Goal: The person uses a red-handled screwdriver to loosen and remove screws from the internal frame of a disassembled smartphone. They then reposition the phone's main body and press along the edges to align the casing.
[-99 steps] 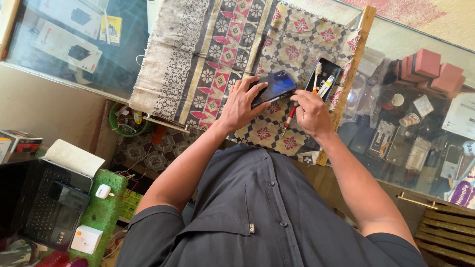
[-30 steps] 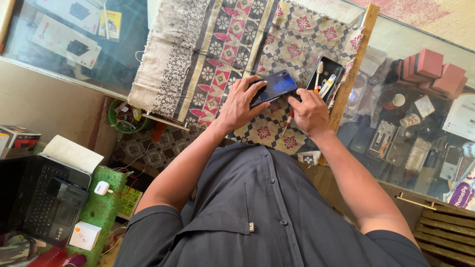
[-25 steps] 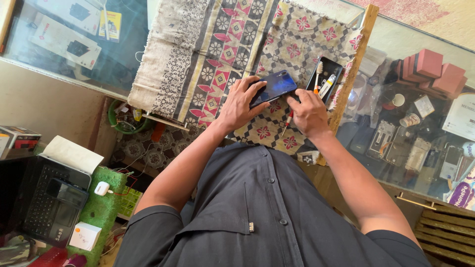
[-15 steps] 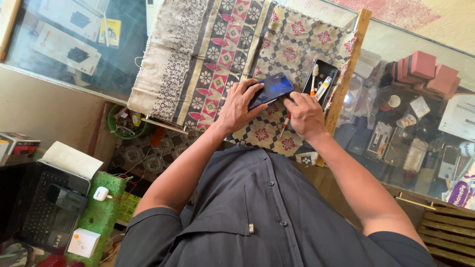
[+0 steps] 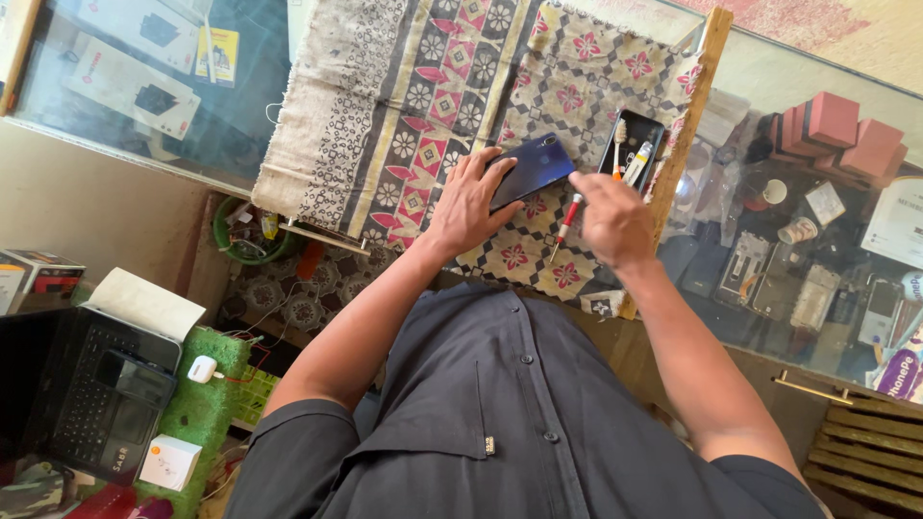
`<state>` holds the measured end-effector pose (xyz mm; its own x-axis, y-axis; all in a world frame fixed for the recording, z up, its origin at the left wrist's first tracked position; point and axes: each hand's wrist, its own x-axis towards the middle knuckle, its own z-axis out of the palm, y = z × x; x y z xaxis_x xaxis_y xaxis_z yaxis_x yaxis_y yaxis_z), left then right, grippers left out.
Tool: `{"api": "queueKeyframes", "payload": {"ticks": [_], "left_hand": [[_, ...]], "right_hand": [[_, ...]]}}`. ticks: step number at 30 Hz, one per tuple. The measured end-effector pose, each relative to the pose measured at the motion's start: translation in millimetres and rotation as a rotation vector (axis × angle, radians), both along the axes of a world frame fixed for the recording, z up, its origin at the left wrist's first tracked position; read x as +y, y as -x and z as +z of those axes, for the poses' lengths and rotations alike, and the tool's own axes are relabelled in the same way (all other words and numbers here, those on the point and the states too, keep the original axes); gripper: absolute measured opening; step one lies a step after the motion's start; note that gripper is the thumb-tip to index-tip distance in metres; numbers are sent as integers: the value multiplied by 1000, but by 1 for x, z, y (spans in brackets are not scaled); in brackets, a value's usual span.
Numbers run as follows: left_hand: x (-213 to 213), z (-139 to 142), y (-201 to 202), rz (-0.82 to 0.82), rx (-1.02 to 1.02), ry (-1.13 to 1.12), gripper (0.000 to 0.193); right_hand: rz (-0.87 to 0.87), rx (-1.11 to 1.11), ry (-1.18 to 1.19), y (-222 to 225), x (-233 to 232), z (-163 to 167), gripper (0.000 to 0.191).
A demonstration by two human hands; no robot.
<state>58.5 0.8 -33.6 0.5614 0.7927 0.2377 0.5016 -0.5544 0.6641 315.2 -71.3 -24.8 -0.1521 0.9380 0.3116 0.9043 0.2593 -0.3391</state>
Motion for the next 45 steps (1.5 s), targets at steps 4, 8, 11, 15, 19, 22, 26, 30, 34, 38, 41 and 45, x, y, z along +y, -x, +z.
{"api": "queueKeyframes", "payload": {"ticks": [4, 8, 11, 15, 19, 22, 26, 30, 34, 38, 41, 45], "left_hand": [[0, 3, -3, 7, 70, 3, 72], [2, 10, -12, 24, 100, 33, 83], [6, 16, -19, 52, 124, 76, 95], [14, 21, -32, 107, 185, 174, 115], [20, 20, -41, 129, 286, 234, 121], [21, 16, -43, 116, 306, 211, 108], [23, 10, -41, 84, 165, 182, 62], [23, 12, -38, 80, 44, 379, 39], [12, 18, -38, 165, -134, 459, 40], [0, 14, -41, 259, -311, 642, 39], [-6, 2, -49, 200, -640, 944, 37], [-10, -7, -49, 48, -975, 1183, 35]], "right_hand": [[-103, 43, -124, -12, -8, 19, 38], [-151, 110, -114, -6, -13, 35, 36], [-189, 186, 8, 6, -14, 40, 31], [-207, 322, 151, 28, -15, 37, 31], [-162, 429, 193, 52, -13, 31, 38], [-196, 502, 201, 62, -12, 30, 41], [-231, 502, 224, 63, -12, 32, 45], [-338, 645, 367, 64, -11, 32, 57], [-307, 647, 278, 70, -12, 32, 61], [-268, 690, 274, 73, -12, 36, 60], [-210, 693, 232, 76, -13, 39, 64], [-240, 879, 326, 79, -13, 43, 65]]}}
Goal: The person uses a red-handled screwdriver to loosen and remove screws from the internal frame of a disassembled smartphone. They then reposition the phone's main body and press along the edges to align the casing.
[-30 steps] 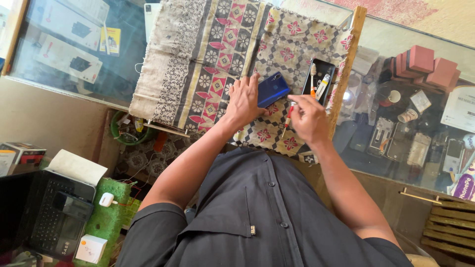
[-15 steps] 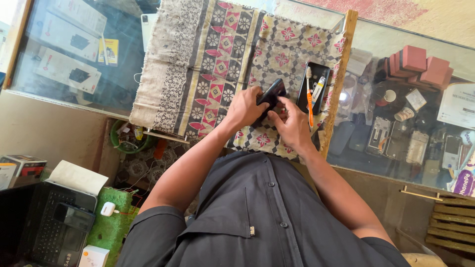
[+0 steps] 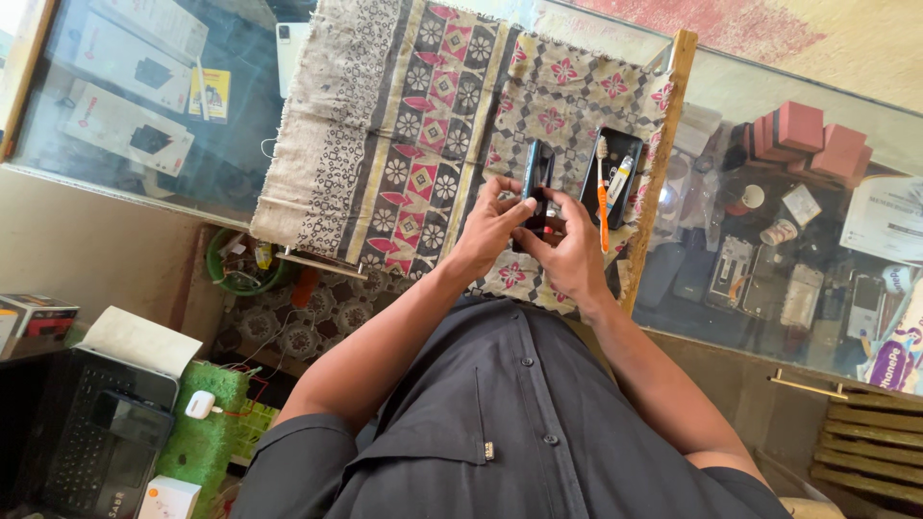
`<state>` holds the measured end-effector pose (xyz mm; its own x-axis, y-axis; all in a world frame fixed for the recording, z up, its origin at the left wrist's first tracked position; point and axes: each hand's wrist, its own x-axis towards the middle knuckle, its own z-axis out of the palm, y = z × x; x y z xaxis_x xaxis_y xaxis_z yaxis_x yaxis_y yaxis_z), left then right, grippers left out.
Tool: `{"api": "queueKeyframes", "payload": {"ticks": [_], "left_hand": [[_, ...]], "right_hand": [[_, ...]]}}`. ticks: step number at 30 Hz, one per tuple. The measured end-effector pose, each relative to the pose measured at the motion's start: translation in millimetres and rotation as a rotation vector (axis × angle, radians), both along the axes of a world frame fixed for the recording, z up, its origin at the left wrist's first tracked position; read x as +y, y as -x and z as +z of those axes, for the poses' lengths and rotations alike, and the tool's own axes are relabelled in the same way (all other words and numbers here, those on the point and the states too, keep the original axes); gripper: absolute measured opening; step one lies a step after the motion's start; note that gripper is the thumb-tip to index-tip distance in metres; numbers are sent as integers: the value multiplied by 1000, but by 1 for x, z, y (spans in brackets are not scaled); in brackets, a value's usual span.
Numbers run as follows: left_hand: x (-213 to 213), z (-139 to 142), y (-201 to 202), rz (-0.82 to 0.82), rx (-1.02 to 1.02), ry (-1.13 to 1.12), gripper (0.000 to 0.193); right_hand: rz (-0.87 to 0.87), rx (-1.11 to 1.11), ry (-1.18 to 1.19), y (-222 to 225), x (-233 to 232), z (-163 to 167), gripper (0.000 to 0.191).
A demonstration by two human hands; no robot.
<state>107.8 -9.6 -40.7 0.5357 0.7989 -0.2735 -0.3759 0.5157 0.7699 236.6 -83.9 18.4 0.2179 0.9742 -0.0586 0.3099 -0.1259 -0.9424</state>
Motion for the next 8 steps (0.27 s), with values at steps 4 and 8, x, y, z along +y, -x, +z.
{"api": "queueKeyframes", "payload": {"ticks": [4, 8], "left_hand": [[-1, -3, 9, -48, -164, 83, 34], [-1, 1, 18, -76, -90, -18, 51]], "right_hand": [[17, 314, 109, -10, 0, -3, 68], [125, 471, 38, -20, -4, -14, 68]]}}
